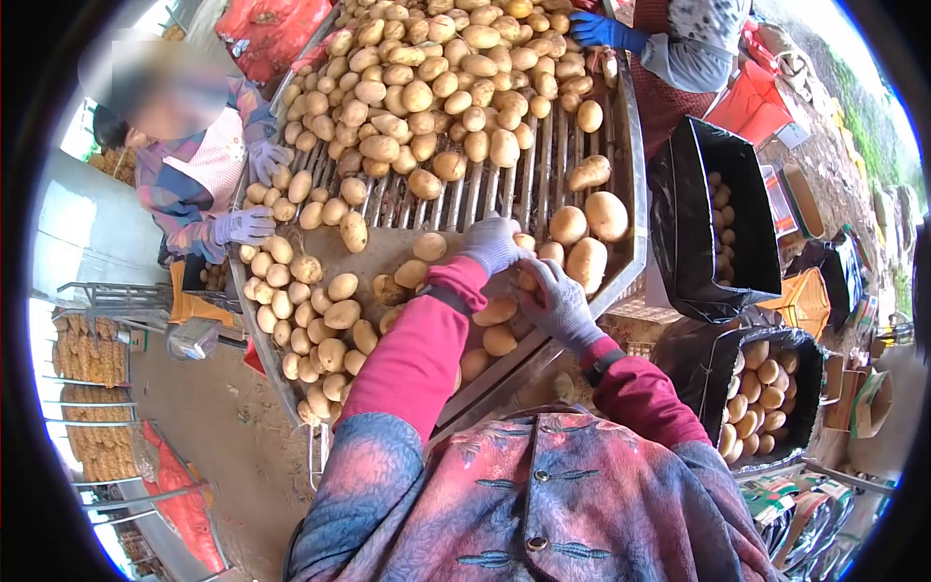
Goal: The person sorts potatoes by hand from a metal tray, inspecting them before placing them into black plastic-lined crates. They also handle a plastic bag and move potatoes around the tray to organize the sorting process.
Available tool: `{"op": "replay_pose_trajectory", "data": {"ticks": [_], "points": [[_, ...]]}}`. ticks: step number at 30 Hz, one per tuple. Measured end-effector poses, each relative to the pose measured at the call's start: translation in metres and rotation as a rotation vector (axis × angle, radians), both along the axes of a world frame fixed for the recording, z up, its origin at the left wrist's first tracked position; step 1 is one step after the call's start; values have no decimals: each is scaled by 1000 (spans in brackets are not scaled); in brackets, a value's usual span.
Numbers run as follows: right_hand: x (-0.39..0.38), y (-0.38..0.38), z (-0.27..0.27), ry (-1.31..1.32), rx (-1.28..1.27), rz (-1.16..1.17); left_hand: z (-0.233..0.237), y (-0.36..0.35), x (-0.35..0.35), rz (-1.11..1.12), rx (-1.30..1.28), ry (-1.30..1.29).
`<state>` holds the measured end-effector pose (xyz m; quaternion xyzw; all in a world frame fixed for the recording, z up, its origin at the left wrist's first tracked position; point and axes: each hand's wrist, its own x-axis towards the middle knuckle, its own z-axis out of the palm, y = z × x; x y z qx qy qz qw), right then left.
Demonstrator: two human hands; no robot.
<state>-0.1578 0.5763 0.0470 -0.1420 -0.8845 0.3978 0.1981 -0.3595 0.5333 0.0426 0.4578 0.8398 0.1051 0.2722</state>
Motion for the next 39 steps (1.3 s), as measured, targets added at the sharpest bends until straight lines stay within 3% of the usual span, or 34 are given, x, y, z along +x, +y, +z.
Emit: {"op": "replay_pose_trajectory", "data": {"ticks": [2,3,4,6,8,10,13,14,17,19,20,22,23,31,36,39], "points": [[1,4,-1,64,5,21,8,-21,4,275,224,-147],[1,5,-1,96,-62,9,-1,-27,1,410,461,-451],[1,4,-3,125,-130,4,21,-35,9,544,703,-755],[-5,6,-23,241,-296,-48,64,-62,28,626,614,-749],[-10,4,-15,256,-1065,-53,81,-81,47,613,589,-771],[-6,9,-1,194,-1370,41,78,-89,65,502,789,-753],[-8,-4,20,169,-1746,109,89,-96,97,414,667,-261],[-5,-6,21,164,-1747,114,99,-98,106,360,643,-101],[10,-13,37,15,-1928,250,92,-103,117,427,712,-177],[20,-14,38,49,-1965,284,108,-113,125,719,836,-1145],[24,-15,38,84,-2001,319,106,-117,126,723,836,-1142],[36,-7,32,81,-1947,348,98,-124,128,702,931,-1599],[42,-3,31,53,-1938,312,95,-125,130,650,966,-1663],[80,22,41,56,-1864,159,88,-117,151,504,960,-1659],[95,27,43,92,-1896,144,77,-106,166,702,920,-1573],[99,30,33,144,-1850,120,73,-100,168,767,885,-1692]]}}
